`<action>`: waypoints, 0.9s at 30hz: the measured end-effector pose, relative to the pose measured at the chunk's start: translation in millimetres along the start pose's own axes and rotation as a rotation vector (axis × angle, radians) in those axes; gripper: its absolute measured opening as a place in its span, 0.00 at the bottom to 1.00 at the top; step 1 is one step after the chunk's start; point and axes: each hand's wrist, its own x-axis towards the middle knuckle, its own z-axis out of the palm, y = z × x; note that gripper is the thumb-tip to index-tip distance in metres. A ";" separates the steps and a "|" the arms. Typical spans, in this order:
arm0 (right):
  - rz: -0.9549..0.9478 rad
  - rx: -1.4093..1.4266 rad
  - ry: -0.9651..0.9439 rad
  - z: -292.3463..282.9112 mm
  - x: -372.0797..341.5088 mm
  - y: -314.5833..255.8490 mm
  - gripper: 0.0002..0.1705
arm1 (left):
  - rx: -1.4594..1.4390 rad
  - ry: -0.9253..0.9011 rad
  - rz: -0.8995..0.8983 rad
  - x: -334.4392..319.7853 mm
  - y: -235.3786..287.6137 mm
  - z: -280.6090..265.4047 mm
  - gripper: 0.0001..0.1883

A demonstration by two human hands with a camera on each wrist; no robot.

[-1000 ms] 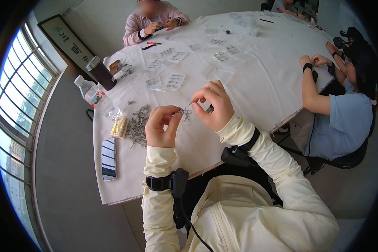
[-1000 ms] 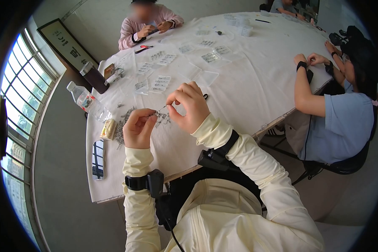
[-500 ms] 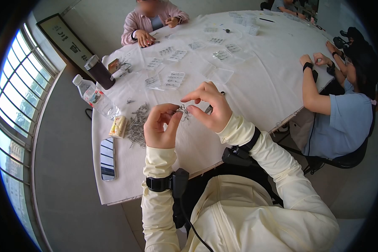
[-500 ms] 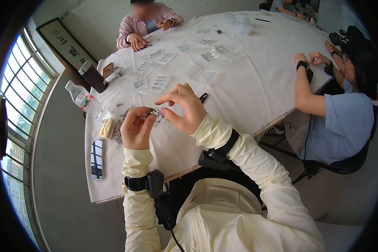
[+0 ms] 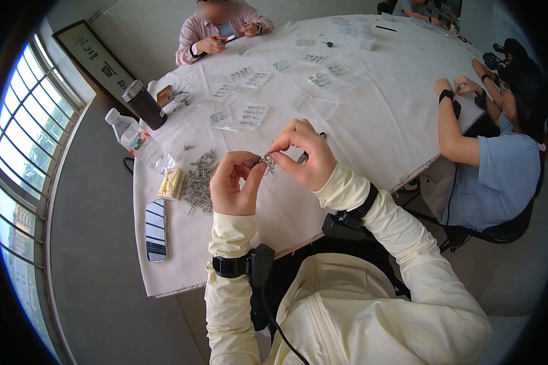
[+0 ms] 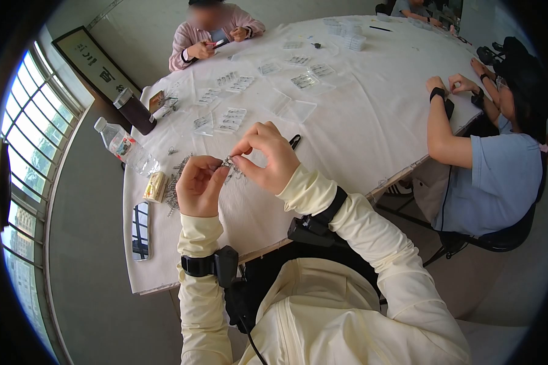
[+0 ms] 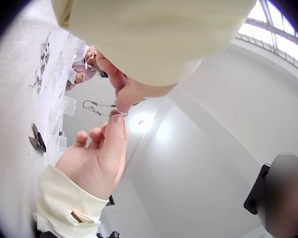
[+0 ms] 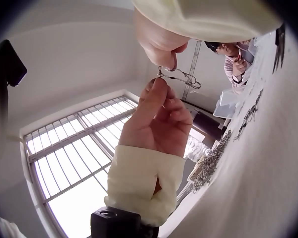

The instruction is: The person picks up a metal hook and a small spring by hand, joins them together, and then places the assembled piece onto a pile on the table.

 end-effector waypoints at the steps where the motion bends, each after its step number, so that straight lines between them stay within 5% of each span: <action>1: 0.032 0.009 0.019 0.0 -0.1 -0.6 0.06 | 0.002 0.004 -0.003 -0.2 0.4 0.0 0.08; 16: -0.175 -0.169 0.036 1.3 -3.2 -5.4 0.10 | 0.457 0.230 0.306 -1.4 4.2 12.6 0.07; 27: -0.242 -0.191 0.054 -4.7 1.1 -6.0 0.10 | 0.364 0.195 0.264 -3.6 0.1 12.8 0.07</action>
